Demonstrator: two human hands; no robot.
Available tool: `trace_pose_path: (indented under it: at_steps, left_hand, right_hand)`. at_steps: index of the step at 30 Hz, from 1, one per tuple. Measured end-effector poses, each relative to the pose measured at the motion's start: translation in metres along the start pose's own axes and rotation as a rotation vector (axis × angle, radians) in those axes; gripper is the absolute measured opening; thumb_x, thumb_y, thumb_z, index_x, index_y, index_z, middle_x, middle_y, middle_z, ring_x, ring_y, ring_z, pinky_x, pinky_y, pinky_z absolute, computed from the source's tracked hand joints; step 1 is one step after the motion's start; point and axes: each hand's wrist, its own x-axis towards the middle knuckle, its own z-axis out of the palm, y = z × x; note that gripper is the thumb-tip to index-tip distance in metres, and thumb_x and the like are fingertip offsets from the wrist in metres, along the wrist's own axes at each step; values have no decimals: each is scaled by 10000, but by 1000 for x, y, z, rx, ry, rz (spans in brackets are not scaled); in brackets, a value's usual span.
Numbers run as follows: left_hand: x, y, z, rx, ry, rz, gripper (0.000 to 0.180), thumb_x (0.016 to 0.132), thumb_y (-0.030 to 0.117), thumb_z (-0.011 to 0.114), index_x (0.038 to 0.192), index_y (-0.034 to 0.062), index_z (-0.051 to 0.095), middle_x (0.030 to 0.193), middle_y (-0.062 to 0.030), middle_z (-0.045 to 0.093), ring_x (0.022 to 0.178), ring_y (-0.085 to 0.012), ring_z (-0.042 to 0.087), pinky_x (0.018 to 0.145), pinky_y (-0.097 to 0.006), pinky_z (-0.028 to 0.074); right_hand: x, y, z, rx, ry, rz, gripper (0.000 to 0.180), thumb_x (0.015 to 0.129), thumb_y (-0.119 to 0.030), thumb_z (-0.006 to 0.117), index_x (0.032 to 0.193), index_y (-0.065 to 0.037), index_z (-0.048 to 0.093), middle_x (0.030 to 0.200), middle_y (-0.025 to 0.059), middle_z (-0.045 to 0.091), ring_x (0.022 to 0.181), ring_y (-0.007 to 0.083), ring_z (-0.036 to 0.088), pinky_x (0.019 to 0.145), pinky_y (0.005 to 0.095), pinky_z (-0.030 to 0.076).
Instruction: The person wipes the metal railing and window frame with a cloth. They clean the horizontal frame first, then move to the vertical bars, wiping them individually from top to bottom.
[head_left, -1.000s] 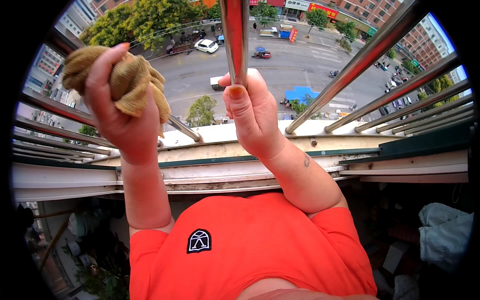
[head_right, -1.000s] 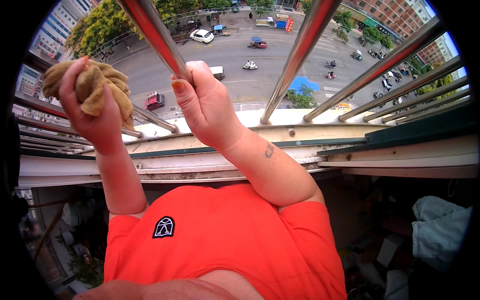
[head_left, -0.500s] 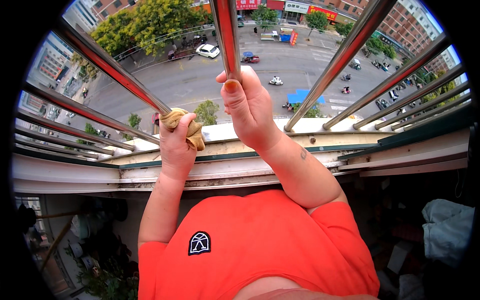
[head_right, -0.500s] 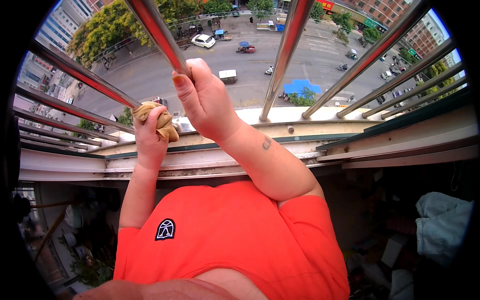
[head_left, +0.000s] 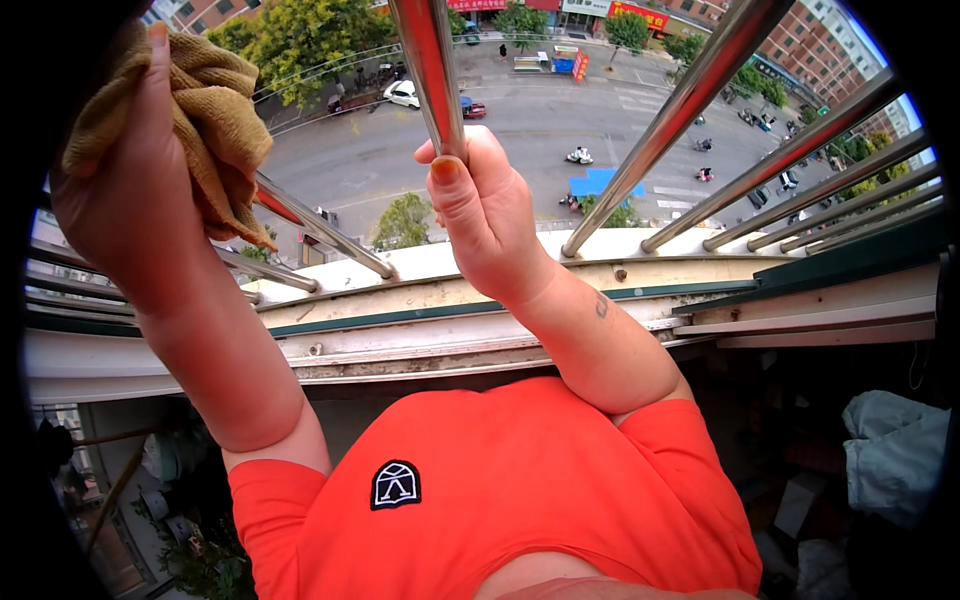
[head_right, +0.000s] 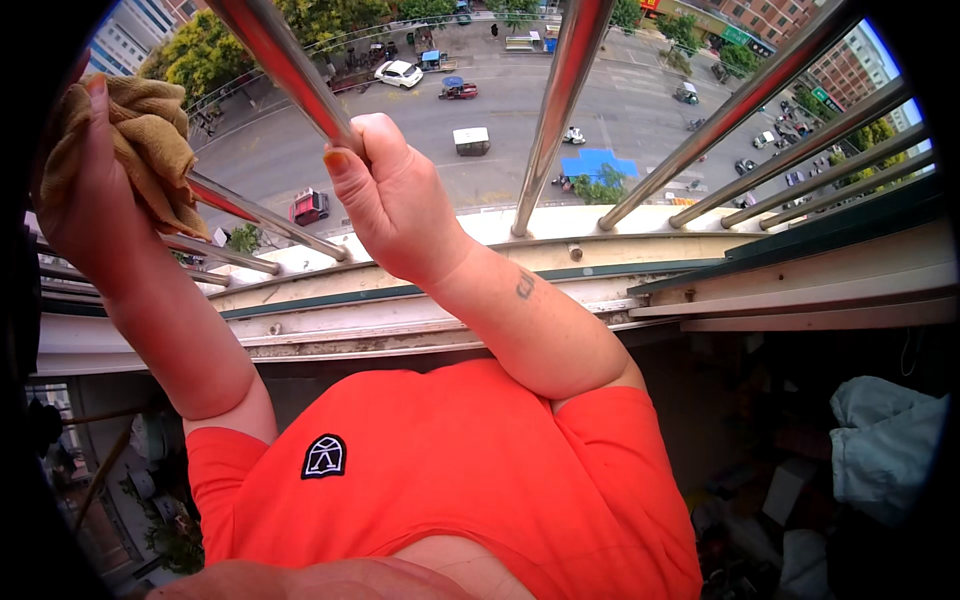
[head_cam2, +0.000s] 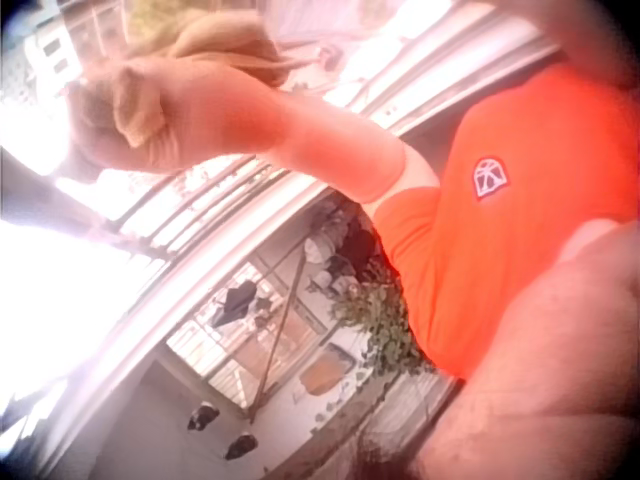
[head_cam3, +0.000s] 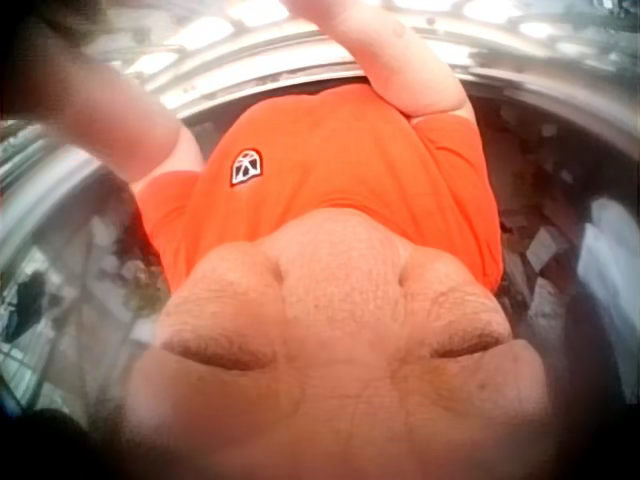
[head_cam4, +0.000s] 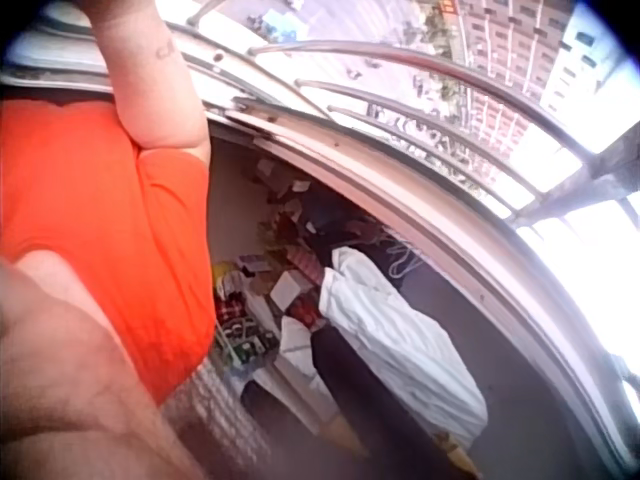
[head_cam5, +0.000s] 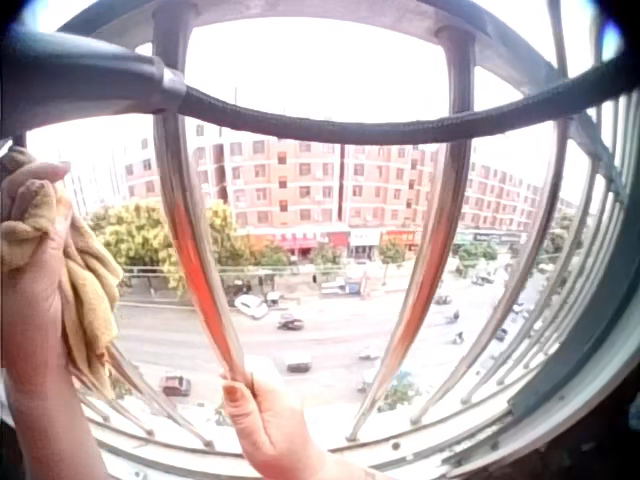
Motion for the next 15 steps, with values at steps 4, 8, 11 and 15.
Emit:
trace_pose_path:
  at_steps: [4, 8, 11, 15]
  left_hand:
    - [-18, -3, 17, -56, 97, -22, 361, 853, 153, 825, 1173, 58, 689, 1124, -59, 741, 929, -163, 738, 840, -310, 615]
    - [-42, -10, 14, -16, -92, 171, 364, 874, -16, 745, 1219, 59, 655, 1190, -53, 709, 1066, -160, 676, 961, -276, 555]
    - [-83, -33, 10, -116, -199, 207, 431, 844, -100, 704, 1236, 58, 623, 1239, -71, 657, 1142, -185, 622, 997, -277, 530]
    - [-137, -48, 3, -58, -278, 111, 443, 802, -81, 715, 1213, 59, 628, 1148, -88, 627, 1029, -240, 586, 899, -339, 508]
  right_hand:
    - [-2, 4, -6, -38, 7, -8, 293, 1069, -329, 525, 1055, -37, 518, 768, 33, 512, 653, 118, 485, 609, 279, 443]
    - [-1, 3, -7, -33, 4, -19, 279, 1069, -316, 529, 1056, -37, 516, 765, 30, 511, 650, 115, 479, 607, 274, 439]
    - [-1, 2, -5, -33, 8, -28, 272, 1070, -308, 527, 1063, -36, 519, 766, 31, 508, 652, 114, 477, 609, 272, 438]
    - [-1, 1, -4, -24, -1, -8, 259, 1071, -296, 526, 1078, -37, 526, 783, 30, 508, 664, 112, 479, 617, 274, 440]
